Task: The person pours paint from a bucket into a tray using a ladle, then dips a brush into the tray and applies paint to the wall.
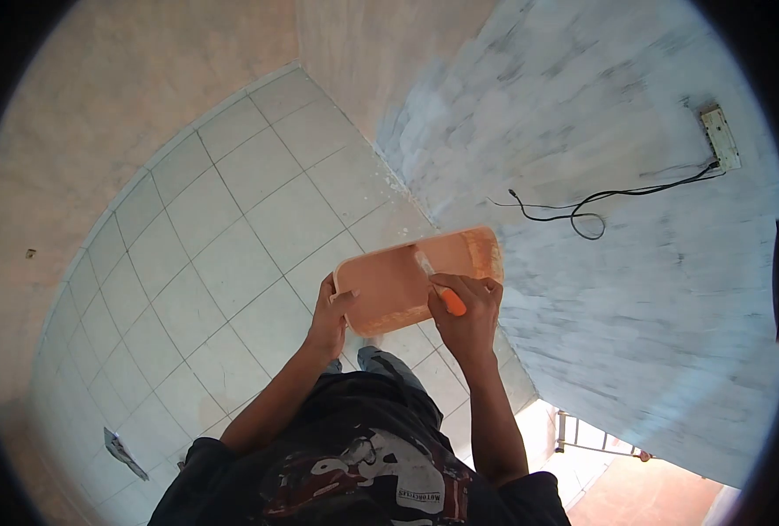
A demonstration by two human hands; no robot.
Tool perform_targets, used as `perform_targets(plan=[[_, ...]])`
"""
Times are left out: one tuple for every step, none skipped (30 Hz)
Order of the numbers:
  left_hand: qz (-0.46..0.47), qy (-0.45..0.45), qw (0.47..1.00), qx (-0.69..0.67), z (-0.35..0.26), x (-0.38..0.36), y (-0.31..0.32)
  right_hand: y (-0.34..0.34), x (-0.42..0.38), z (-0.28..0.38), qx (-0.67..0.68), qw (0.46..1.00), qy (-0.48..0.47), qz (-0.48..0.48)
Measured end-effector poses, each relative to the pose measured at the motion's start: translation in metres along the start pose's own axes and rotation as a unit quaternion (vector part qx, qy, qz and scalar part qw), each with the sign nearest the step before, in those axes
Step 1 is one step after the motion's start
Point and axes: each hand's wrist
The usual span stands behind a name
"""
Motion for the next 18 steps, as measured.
perform_targets(plan=[[-0.001,0.001,1.000,0.000,0.000,-0.002,-0.001,-0.003,0.000,-0.003,0.035,0.999,0.026,0.003],[-0.002,0.002,1.000,0.000,0.000,-0.004,-0.001,-0.006,0.000,-0.007,0.070,0.996,0.052,0.006],[-0.002,0.004,1.000,0.001,0.000,-0.005,-0.002,-0.007,0.000,-0.012,0.071,0.996,0.051,0.005],[-0.005,-0.001,1.000,0.002,0.000,-0.006,-0.002,-0.007,0.000,-0.021,0.057,0.996,0.063,0.005],[-0.009,-0.005,1.000,0.003,0.000,-0.007,-0.003,-0.008,0.001,-0.028,0.043,0.996,0.074,0.004],[-0.010,-0.004,1.000,0.004,0.001,-0.008,-0.003,-0.011,0.001,-0.032,0.045,0.996,0.073,0.004],[-0.004,-0.003,1.000,0.004,0.003,-0.008,-0.004,-0.014,0.001,-0.037,0.017,0.997,0.072,-0.004],[0.001,-0.003,1.000,0.003,0.004,-0.007,-0.005,-0.015,0.000,-0.040,-0.012,0.997,0.071,-0.012],[-0.001,-0.002,1.000,0.004,0.006,-0.007,-0.005,-0.016,-0.001,-0.042,-0.019,0.998,0.058,-0.028],[-0.007,-0.003,1.000,0.006,0.008,-0.007,-0.005,-0.016,-0.002,-0.041,-0.017,0.998,0.058,-0.028],[-0.012,-0.005,1.000,0.008,0.010,-0.007,-0.006,-0.016,-0.002,-0.040,-0.053,0.997,0.042,-0.027],[-0.011,-0.006,1.000,0.010,0.009,-0.008,-0.003,-0.016,-0.003,-0.040,-0.089,0.995,0.025,-0.027],[-0.013,-0.015,1.000,0.006,0.008,-0.010,-0.001,-0.014,-0.005,-0.039,-0.089,0.995,0.028,-0.028],[-0.014,-0.025,1.000,0.002,0.006,-0.011,0.001,-0.012,-0.006,-0.037,-0.087,0.996,0.023,-0.018],[-0.012,-0.026,1.000,0.003,0.007,-0.009,0.001,-0.010,-0.007,-0.035,-0.085,0.996,0.017,-0.009],[-0.004,-0.022,1.000,0.005,0.007,-0.008,0.002,-0.010,-0.008,-0.031,-0.085,0.996,0.018,-0.011],[0.002,-0.018,1.000,0.006,0.007,-0.007,0.002,-0.013,-0.009,-0.027,-0.056,0.998,0.013,-0.012],[0.002,-0.019,1.000,0.008,0.006,-0.007,0.003,-0.015,-0.010,-0.024,-0.026,1.000,0.007,-0.014]])
Point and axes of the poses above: each hand's wrist, its own x-axis towards the middle knuckle, its own y-axis out of the palm, z = x × y
